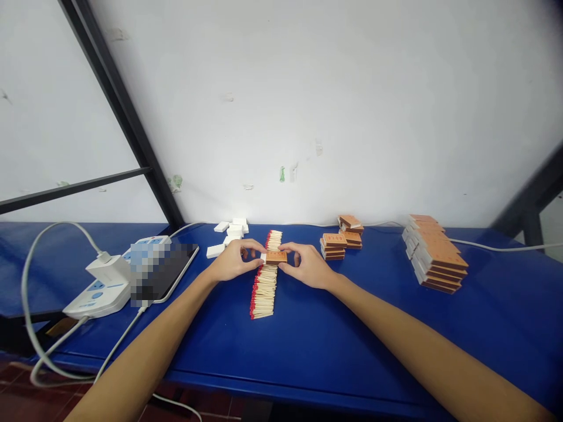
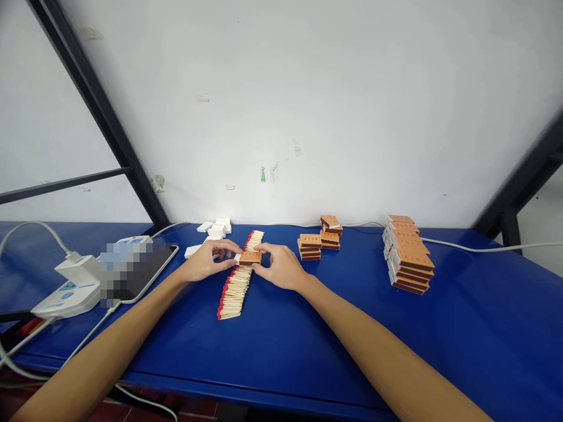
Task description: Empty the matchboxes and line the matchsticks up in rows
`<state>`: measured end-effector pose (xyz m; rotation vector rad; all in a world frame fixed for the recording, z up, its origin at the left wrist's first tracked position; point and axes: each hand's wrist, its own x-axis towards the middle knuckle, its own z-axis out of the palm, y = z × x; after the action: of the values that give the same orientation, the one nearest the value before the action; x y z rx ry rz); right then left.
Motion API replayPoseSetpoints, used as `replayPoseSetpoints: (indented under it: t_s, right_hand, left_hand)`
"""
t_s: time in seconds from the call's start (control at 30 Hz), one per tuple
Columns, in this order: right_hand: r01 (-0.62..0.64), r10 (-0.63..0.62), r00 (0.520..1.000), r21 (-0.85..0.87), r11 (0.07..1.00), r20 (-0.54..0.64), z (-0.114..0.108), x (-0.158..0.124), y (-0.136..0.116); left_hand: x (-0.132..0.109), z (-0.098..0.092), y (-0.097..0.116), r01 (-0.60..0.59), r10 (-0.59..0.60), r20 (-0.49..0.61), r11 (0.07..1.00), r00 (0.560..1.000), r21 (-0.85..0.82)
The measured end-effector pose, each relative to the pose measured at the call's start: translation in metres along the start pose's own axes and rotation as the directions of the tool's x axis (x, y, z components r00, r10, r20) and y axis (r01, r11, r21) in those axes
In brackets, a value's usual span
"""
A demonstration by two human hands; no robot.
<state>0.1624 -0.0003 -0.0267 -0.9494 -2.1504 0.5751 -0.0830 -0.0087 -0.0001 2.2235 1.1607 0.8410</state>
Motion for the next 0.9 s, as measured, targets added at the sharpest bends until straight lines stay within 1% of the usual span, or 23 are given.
replayPoseSetpoints:
  t_s: [0.1,0.2,0.3,0.47,0.67,0.9]
  right_hand:
    - [0.012,-0.011,1.0,-0.031,0.999,0.022,0.001,0.0,-0.001]
    - [0.045,-0.045,0.999,-0.043,0.998,0.006,0.001,0.0,0.0]
    - [0.052,-0.052,0.999,-0.044,0.998,0.007,0.001,0.0,0.001]
    - [0.023,-0.022,0.999,-0.041,0.999,0.024,0.002,0.001,0.003]
    - [0.018,-0.018,0.999,-0.009,1.0,0.048,0.0,0.002,0.006]
    - [0.049,-0.049,0.994,0.005,0.999,0.096,-0.007,0.001,0.009]
  left_hand:
    - [0.0,0.0,-0.003,0.027,-0.028,0.014,1.0,1.0,0.015]
    - [0.0,0.0,-0.005,0.072,-0.074,0.043,0.997,0.996,0.039]
    - [0.0,0.0,-0.005,0.092,-0.094,0.052,0.995,0.994,0.038]
    - [0.001,0.001,-0.007,0.085,-0.082,0.052,0.995,0.995,-0.058]
    - [0.001,0.0,-0.012,0.135,-0.123,0.087,0.978,0.989,-0.157]
    - [0.0,-0.001,-0.012,0.169,-0.153,0.111,0.974,0.982,-0.15]
